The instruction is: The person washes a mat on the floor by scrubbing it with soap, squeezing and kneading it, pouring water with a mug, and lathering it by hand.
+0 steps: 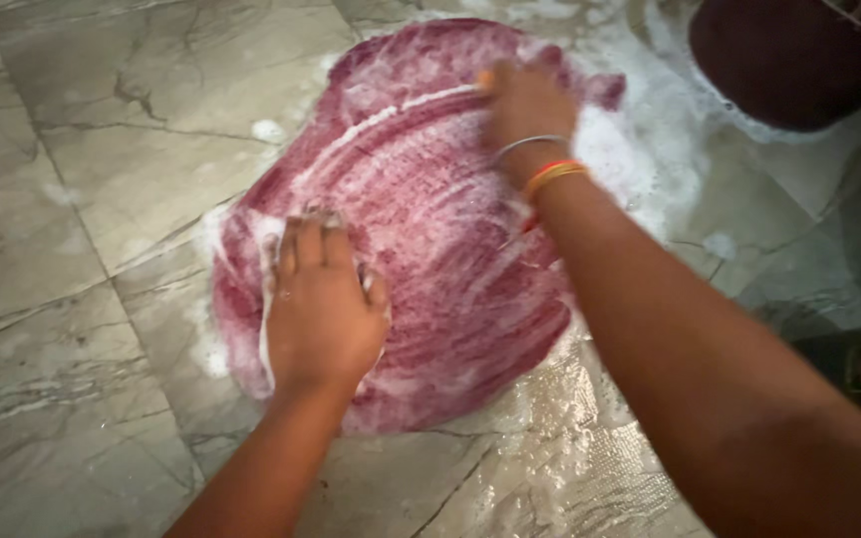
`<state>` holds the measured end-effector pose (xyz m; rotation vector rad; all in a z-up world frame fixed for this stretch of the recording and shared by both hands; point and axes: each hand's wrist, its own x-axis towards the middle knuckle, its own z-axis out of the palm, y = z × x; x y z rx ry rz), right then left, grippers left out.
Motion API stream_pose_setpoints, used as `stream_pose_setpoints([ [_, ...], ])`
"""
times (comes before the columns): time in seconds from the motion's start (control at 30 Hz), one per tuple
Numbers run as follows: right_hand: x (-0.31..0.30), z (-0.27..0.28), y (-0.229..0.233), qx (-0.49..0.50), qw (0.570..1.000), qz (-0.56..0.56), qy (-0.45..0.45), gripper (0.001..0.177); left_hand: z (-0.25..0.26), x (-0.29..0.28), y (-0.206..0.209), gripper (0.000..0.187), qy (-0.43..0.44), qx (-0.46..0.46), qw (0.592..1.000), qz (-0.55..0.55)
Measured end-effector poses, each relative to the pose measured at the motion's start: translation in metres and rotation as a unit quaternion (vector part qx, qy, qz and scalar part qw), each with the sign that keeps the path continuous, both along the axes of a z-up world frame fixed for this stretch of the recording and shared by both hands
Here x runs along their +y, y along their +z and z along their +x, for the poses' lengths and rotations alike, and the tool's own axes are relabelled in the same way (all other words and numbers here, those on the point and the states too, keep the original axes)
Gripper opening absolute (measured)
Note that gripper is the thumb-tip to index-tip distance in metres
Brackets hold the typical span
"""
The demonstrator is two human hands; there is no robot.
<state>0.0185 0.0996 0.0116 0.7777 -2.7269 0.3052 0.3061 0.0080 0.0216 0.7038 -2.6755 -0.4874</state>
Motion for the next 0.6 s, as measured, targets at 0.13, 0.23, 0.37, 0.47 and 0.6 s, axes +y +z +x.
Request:
stream_pose_setpoints([
  [0.13,0.009,0.024,0.013,-0.024,0.996,-0.011,-0.088,0.026,-0.003,-0.001,0.004,0.064,0.002,-0.009,1.0,0.02],
  [0.23,0.001,0.124,0.001,-0.058,0.997,-0.055,0.023,0.026,-0.001,0.002,0.005,0.064,0.005,-0.02,1.0,0.021],
  [0.37,0.021,0.215,0.019,-0.154,0.986,0.022,0.066,0.018,0.001,0.001,0.0,0.061,-0.014,0.002,1.0,0.013],
  [0.47,0.073,0.191,0.032,-0.148,0.988,0.032,0.007,0.02,0.002,0.0,-0.003,0.056,-0.018,-0.034,0.999,-0.018],
  [0.6,0.118,0.13,0.037,-0.11,0.989,0.027,-0.092,0.021,0.002,0.005,-0.003,0.066,-0.026,-0.031,0.999,-0.006],
])
